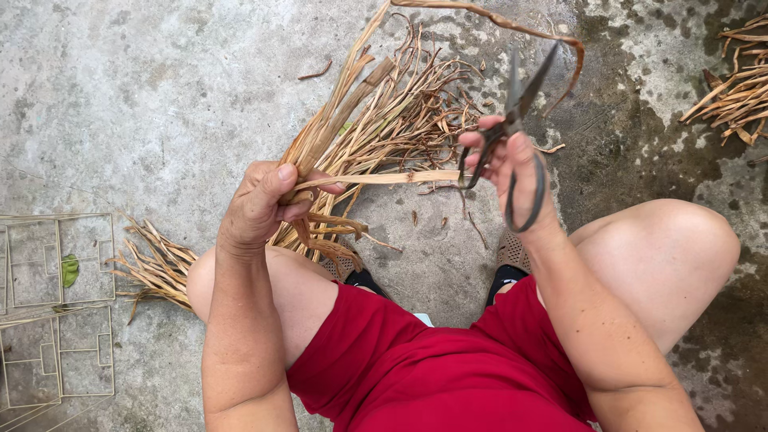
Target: The person sits on the concrete ground and trims dried leaf strips with scissors, cutting off dark root ends and damaged edges. They sort the trimmed pale strips into a pile, set finished bundles aside, and briefly reach toward a red bucket of water before resuming trimming.
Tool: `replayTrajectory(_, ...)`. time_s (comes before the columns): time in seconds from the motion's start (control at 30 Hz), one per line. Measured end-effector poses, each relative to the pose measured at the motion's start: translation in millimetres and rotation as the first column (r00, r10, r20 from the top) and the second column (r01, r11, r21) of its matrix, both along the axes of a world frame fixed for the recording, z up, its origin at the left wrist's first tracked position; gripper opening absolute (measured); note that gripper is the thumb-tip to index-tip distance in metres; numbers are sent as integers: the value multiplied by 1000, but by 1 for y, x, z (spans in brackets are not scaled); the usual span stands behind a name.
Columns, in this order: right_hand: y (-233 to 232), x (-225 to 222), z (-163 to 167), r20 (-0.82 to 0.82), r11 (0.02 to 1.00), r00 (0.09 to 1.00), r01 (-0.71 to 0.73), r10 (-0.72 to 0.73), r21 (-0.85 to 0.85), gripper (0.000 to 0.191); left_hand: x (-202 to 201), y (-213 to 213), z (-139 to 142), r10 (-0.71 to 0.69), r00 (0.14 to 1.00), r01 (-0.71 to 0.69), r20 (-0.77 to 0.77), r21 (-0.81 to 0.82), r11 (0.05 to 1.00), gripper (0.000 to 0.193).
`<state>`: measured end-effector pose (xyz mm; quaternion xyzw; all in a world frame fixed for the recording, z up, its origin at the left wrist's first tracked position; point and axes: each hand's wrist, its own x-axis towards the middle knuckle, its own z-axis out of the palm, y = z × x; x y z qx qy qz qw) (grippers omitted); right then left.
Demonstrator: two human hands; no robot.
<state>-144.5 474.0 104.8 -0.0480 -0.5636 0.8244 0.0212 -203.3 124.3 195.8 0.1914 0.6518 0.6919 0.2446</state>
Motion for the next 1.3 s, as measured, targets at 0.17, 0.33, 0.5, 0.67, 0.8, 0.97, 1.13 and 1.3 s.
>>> replayTrajectory(0.17,25,-11,-8,5,982,990,139,-139,-126,70,0,-2,-3,-11,1000,11,11,21,1000,59)
replayTrajectory(0.33,40,-15,-16,39,967,980,201,-197,-158,69,0,-2,-5,-6,1000,5,23,41,999,57)
replayTrajectory(0.5,40,-13,-2,101,945,964,261,-245,-199,61,-3,8,-3,58,998,-58,5,89,994,58)
replayTrajectory(0.67,6,-13,21,-122,991,985,117,-125,-65,55,-10,35,-7,184,978,-203,101,233,951,71)
replayTrajectory(0.8,-45,-4,19,-144,987,982,-111,126,112,67,-15,70,-19,230,971,-238,66,346,907,58)
replayTrajectory(0.97,-88,5,9,-190,924,920,-295,344,244,77,-14,103,-38,307,944,-322,118,519,792,43)
replayTrajectory(1.13,-86,-11,13,-45,873,966,-210,255,440,54,-29,115,-55,459,888,-401,24,528,748,48)
replayTrajectory(1.3,-37,-28,23,-104,983,990,-72,91,168,43,-36,127,-74,229,969,-188,-94,322,928,76)
